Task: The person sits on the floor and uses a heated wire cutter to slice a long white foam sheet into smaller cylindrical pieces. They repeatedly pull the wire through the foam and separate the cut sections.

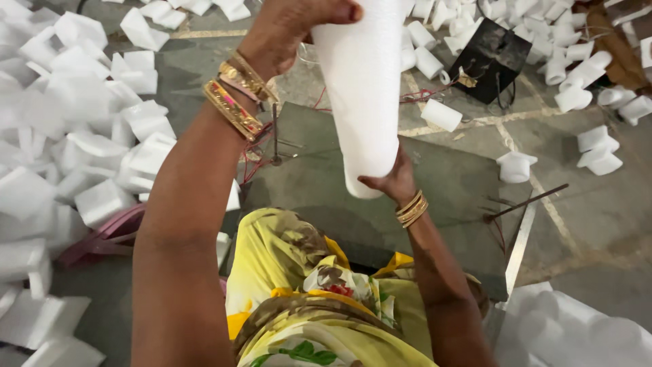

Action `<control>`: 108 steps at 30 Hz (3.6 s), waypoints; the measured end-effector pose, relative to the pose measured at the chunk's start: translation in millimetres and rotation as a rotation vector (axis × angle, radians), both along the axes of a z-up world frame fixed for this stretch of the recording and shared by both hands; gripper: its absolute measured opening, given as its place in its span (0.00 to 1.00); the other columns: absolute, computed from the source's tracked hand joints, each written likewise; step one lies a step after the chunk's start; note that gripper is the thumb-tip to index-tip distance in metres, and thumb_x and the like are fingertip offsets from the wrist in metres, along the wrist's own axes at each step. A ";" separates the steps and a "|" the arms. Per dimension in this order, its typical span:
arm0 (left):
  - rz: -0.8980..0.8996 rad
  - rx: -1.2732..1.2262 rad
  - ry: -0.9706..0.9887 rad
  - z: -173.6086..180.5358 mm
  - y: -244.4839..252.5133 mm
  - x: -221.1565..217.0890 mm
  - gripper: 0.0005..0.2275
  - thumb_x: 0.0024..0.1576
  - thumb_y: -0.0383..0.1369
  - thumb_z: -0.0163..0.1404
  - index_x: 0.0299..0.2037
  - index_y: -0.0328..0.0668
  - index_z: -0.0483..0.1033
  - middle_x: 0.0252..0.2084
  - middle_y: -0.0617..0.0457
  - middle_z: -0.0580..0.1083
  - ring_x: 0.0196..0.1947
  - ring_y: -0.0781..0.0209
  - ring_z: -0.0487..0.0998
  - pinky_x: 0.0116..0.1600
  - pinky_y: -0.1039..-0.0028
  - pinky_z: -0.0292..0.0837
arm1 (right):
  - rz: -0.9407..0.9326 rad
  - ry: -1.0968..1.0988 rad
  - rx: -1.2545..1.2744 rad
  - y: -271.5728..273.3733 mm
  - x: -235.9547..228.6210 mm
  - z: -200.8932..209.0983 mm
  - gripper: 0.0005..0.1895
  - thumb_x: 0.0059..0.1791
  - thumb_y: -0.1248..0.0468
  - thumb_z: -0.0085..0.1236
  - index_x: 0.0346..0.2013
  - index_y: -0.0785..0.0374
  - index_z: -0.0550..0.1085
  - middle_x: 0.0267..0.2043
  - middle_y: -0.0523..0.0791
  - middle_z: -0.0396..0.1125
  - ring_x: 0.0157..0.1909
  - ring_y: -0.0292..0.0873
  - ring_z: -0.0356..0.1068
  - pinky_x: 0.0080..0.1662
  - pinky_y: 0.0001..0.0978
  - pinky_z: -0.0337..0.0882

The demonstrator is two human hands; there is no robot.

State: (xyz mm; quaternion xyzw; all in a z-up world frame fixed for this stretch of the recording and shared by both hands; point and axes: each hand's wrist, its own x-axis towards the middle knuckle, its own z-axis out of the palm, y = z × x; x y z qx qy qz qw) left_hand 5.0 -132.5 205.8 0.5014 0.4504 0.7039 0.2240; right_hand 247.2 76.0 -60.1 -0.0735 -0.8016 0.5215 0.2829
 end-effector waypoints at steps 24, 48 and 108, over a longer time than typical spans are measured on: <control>-0.017 -0.121 0.116 -121.1 -3.4 44.9 0.42 0.43 0.31 0.73 0.68 0.35 0.62 0.61 0.45 0.75 0.62 0.56 0.76 0.65 0.61 0.76 | 0.338 -0.182 -0.267 -16.3 11.6 15.1 0.55 0.32 0.66 0.80 0.69 0.70 0.60 0.63 0.49 0.64 0.65 0.45 0.63 0.63 0.44 0.68; -0.084 -0.237 0.272 -238.1 155.8 178.5 0.53 0.38 0.47 0.72 0.73 0.39 0.53 0.67 0.39 0.68 0.68 0.45 0.69 0.71 0.59 0.65 | -0.759 0.001 -0.385 -2.8 79.8 -257.2 0.41 0.36 0.68 0.78 0.56 0.73 0.63 0.49 0.54 0.72 0.48 0.45 0.74 0.48 0.35 0.75; 0.026 -0.296 0.211 -245.1 197.0 53.4 0.55 0.38 0.48 0.72 0.74 0.44 0.48 0.65 0.40 0.72 0.68 0.45 0.71 0.71 0.59 0.66 | -0.695 -0.050 -0.897 13.7 -17.5 -283.1 0.22 0.49 0.75 0.53 0.58 0.66 0.76 0.35 0.43 0.70 0.32 0.34 0.68 0.32 0.24 0.70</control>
